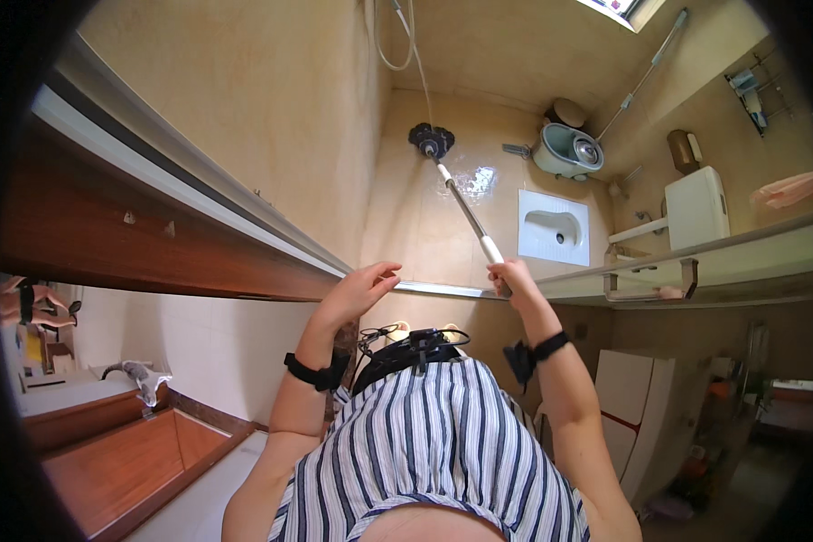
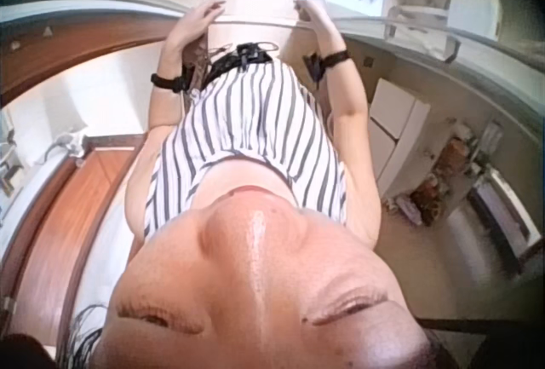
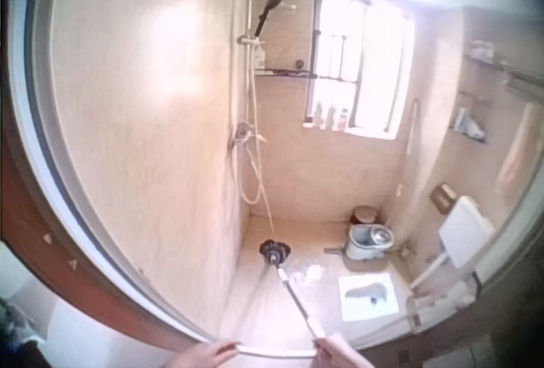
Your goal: Mopping the bathroom floor and adjacent hallway using a spin mop
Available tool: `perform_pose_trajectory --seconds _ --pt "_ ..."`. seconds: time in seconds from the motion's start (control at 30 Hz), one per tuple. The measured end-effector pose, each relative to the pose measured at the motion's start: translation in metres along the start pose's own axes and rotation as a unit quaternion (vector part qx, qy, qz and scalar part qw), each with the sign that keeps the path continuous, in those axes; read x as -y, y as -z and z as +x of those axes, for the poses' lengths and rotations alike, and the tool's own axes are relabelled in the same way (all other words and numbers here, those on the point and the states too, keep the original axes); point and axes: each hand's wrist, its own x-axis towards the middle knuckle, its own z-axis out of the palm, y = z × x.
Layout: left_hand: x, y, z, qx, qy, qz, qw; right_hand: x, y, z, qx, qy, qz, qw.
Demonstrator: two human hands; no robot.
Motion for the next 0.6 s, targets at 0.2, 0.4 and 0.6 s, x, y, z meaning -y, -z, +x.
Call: perform_pose_trajectory --seconds 0.2,0.4,0.6 --pt "-0.006 0.005 -0.003 -0.001 0.003 -0.006 1.000 -0.033 -0.033 -0.066 -0.191 0.214 -0.801 0.526" --pt "0.022 0.007 -0.002 -0.013 0.037 0.001 0.999 -0.069 0.015 -0.056 -0.149 0.116 -0.732 0.655" --pt "0.013 -0.001 0.015 0.023 0.004 0.027 0.999 -0.029 -0.030 -0.009 -0.068 0.125 -0.197 0.970"
